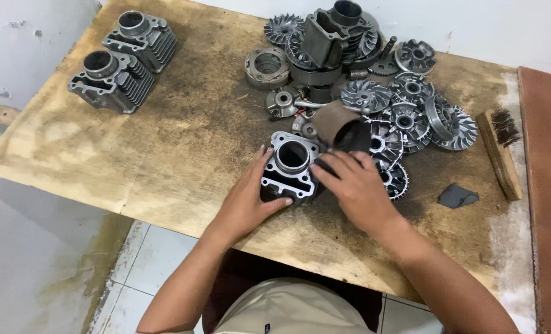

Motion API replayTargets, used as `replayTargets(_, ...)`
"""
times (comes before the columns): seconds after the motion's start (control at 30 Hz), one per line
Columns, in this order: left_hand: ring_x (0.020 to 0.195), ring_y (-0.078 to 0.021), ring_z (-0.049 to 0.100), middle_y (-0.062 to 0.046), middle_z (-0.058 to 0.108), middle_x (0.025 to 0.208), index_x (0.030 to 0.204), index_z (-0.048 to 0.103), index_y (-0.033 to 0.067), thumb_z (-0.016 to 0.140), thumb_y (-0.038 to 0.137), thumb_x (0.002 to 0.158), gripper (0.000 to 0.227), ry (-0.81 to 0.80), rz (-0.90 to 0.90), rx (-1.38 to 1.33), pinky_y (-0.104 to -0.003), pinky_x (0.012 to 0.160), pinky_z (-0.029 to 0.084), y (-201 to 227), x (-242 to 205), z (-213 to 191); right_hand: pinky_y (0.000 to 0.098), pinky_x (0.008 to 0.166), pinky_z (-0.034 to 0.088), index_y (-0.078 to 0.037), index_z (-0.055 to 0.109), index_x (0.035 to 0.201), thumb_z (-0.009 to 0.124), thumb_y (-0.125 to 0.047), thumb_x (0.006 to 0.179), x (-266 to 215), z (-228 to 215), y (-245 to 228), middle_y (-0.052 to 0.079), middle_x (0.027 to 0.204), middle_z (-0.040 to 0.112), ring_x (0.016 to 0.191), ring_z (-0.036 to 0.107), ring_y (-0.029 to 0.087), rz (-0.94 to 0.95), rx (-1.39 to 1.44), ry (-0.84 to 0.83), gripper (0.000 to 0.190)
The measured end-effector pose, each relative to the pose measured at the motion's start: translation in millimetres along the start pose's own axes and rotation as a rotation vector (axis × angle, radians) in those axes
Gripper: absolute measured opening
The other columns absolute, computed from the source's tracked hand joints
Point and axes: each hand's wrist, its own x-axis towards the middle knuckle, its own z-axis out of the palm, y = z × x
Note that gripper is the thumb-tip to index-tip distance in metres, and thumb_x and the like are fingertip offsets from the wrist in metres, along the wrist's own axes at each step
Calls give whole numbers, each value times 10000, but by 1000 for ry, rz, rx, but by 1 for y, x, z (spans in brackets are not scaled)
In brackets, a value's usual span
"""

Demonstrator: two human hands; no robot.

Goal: The person smooths the surface of a metal engine cylinder block using a sanding block held in the right hand. After finishing, they place the cylinder block on a stack of similar blocks and pick up a metal fan-like part to continue sanding its surface.

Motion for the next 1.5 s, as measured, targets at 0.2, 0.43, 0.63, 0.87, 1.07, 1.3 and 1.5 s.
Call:
replayTargets(0.2,1510,-486,94,-309,19,1659,1622,143,51,946,374,702,1262,-182,20,201,-673,1163,171,17,17,-33,418,1092,357,-238,640,1283,360,-191,1096,-8,-16,3,30,1267,629,1323,557,213,29,-24,45,340)
replayTargets(0.43,1508,-499,141,-348,149,1627,1592,175,-18,944,551,609,1372,-367,203,256,-646,1192,159,13,71,-59,439,1069,357,-238,606,1345,346,-137,1090,-7,-4,-5,40,1298,606,1340,542,224,-50,-16,109,378)
replayTargets(0.63,1393,-509,423,-323,541,1419,1451,438,-64,815,670,686,1125,-441,457,233,-610,1181,278,-4,106,-49,459,1069,386,-201,640,1310,347,-79,1095,-2,-10,-2,74,1270,626,1308,568,249,-89,83,132,383)
replayTargets(0.87,1247,-469,552,-302,623,1248,1307,532,-64,839,549,730,896,-356,593,120,-550,1108,411,-32,114,-29,502,1077,386,-187,668,1266,337,-101,1097,-7,1,11,79,1306,625,1316,577,265,-139,202,147,382)
replayTargets(1.07,1183,-439,584,-275,641,1189,1300,535,-48,843,553,723,888,-323,602,118,-534,1061,446,-39,115,-24,512,1081,394,-186,700,1252,345,-85,1098,-4,5,12,91,1291,648,1287,603,283,-131,269,176,400)
replayTargets(1.3,1113,-477,620,-266,634,1123,1366,452,42,818,587,708,929,-341,456,156,-595,960,492,-20,105,-33,514,1080,398,-194,721,1217,317,-107,1099,-22,12,15,93,1311,662,1278,621,287,-155,337,179,430)
replayTargets(1.5,1079,-472,646,-243,636,1114,1408,422,90,779,672,712,974,-277,388,276,-610,924,503,-21,109,-36,519,1059,421,-152,708,1233,374,-55,1086,-9,3,17,124,1291,668,1259,630,309,-128,284,183,378)
